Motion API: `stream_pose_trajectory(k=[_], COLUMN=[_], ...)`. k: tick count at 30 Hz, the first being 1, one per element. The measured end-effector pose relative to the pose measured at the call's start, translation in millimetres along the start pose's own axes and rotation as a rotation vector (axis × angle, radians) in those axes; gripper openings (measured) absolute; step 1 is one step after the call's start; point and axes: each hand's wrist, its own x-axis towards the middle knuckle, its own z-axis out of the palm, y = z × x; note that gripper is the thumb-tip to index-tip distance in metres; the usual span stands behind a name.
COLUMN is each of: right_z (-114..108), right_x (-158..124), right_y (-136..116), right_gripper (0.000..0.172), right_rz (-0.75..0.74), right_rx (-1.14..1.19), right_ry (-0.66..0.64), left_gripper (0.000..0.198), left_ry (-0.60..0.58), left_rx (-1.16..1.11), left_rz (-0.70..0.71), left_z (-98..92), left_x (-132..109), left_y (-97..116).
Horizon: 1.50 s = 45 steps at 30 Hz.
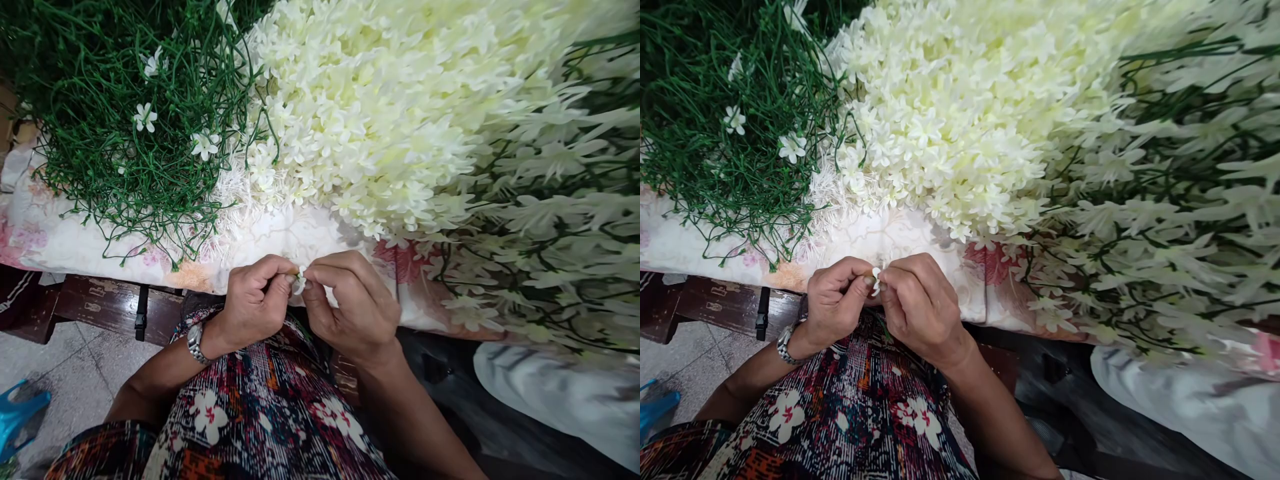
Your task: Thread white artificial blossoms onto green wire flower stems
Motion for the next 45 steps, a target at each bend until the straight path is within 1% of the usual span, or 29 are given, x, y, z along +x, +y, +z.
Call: stream_pose_trajectory(k=[2, 4, 8, 10, 14, 16, 20, 24, 28, 32, 35, 38, 45], right_z=[1, 1, -7, -13, -23, -25, -25, -24, -22, -18, -14, -11, -9], right_x=[0, 2, 7, 10, 13, 15, 19, 20, 19, 18, 18, 18, 16], right_y=[1, 1, 1, 0, -1, -1, -2, -1, 1, 4, 6, 7, 5], right_gripper=[0.020, 0.019, 0.020, 0.024, 0.032, 0.031, 0.022, 0.011, 0.009, 0.011, 0.009, 0.009, 0.009], right_rz=[-0.015, -0.025, -0.003, 0.003, -0.030, -0.059, -0.130, -0.185, -0.228, -0.196, -0.152, -0.138, -0.125], right_rx=[0.003, 0.019, 0.069, 0.069, 0.056, 0.050, 0.002, -0.058, -0.086, -0.044, 0.012, 0.047, 0.040], right_ry=[-0.009, -0.021, -0.054, -0.059, -0.052, -0.060, -0.123, -0.185, -0.197, -0.186, -0.171, -0.174, -0.190], left_gripper=[0.011, 0.010, 0.012, 0.015, 0.019, 0.020, 0.020, 0.024, 0.023, 0.018, 0.018, 0.017, 0.010], left_ry=[-0.005, -0.021, -0.099, -0.126, -0.141, -0.152, -0.173, -0.168, -0.162, -0.153, -0.136, -0.129, -0.098], left_rx=[-0.028, -0.124, -0.496, -0.636, -0.750, -0.775, -0.766, -0.715, -0.624, -0.556, -0.476, -0.411, -0.374], left_rz=[-0.026, -0.097, -0.301, -0.370, -0.462, -0.487, -0.498, -0.500, -0.457, -0.415, -0.385, -0.357, -0.330], left_z=[-0.8, -2.1, -7.6, -11.2, -16.4, -17.3, -16.9, -16.4, -16.7, -16.9, -16.7, -16.4, -14.6], left_x=[0, 1, 5, 7, 10, 10, 9, 9, 8, 7, 6, 5, 4], left_y=[-1, -3, -5, -5, -2, -1, 0, 2, 3, 3, 3, 3, 2])
